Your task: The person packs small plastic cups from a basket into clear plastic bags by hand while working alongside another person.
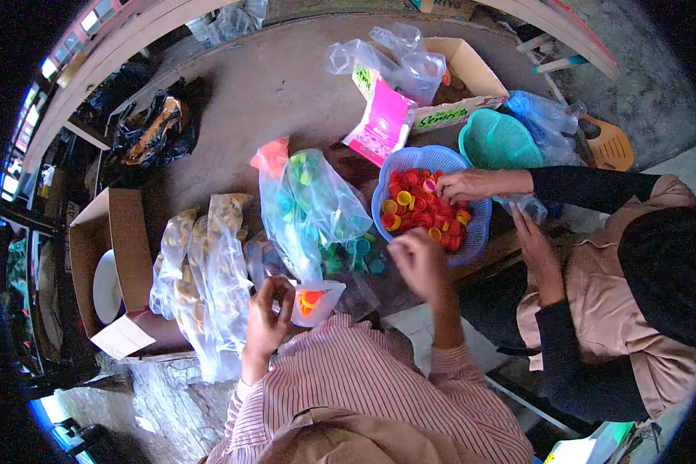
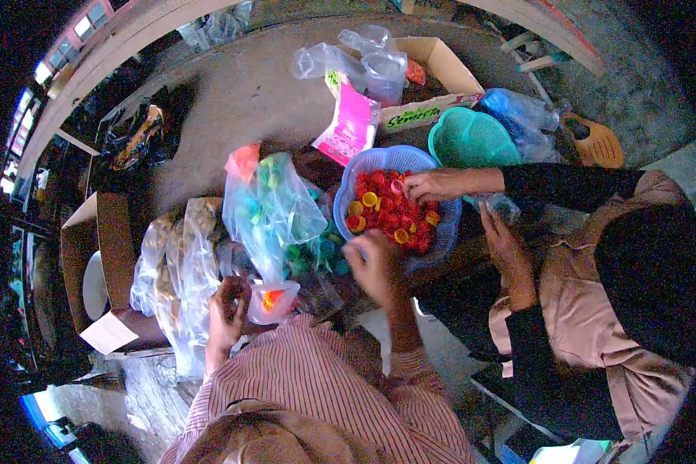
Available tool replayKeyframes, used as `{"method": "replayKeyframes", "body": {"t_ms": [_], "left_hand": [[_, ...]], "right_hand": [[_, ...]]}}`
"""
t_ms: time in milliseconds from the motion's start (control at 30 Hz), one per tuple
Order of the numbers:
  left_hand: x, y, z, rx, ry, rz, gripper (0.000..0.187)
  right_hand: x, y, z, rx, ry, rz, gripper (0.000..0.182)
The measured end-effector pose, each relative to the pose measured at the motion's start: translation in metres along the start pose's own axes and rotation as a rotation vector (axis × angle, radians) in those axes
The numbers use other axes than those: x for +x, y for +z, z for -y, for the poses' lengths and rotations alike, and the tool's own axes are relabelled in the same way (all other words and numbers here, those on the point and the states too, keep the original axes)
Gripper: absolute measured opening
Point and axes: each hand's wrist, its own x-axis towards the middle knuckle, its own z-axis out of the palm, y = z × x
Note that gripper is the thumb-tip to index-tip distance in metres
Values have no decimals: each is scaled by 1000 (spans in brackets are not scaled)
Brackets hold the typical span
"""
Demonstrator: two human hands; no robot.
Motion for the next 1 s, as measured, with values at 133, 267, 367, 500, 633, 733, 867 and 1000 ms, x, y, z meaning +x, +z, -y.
{"method": "replayKeyframes", "body": {"t_ms": [133,267,367,500,633,733,867,1000], "left_hand": [[3,2,-3,3,-14,2,8],[5,0,-5,17,18,32,8],[5,-1,-2,-17,5,25,8],[4,-2,-1,-28,-14,22,8],[5,-2,-2,5,9,26,8],[4,-3,-1,-18,-5,16,8],[3,-2,-1,-27,-45,10,7],[5,-2,-2,7,9,15,7]], "right_hand": [[0,-43,-59,-558,320,195,14],[6,-41,-78,-644,416,486,31],[2,-31,-93,-652,327,322,45],[10,-25,-88,-501,278,126,50],[15,-15,-117,-494,185,52,49],[15,-23,-132,-156,163,-79,45],[16,-30,-159,300,343,-114,39],[21,-54,-103,604,591,-43,34]]}}
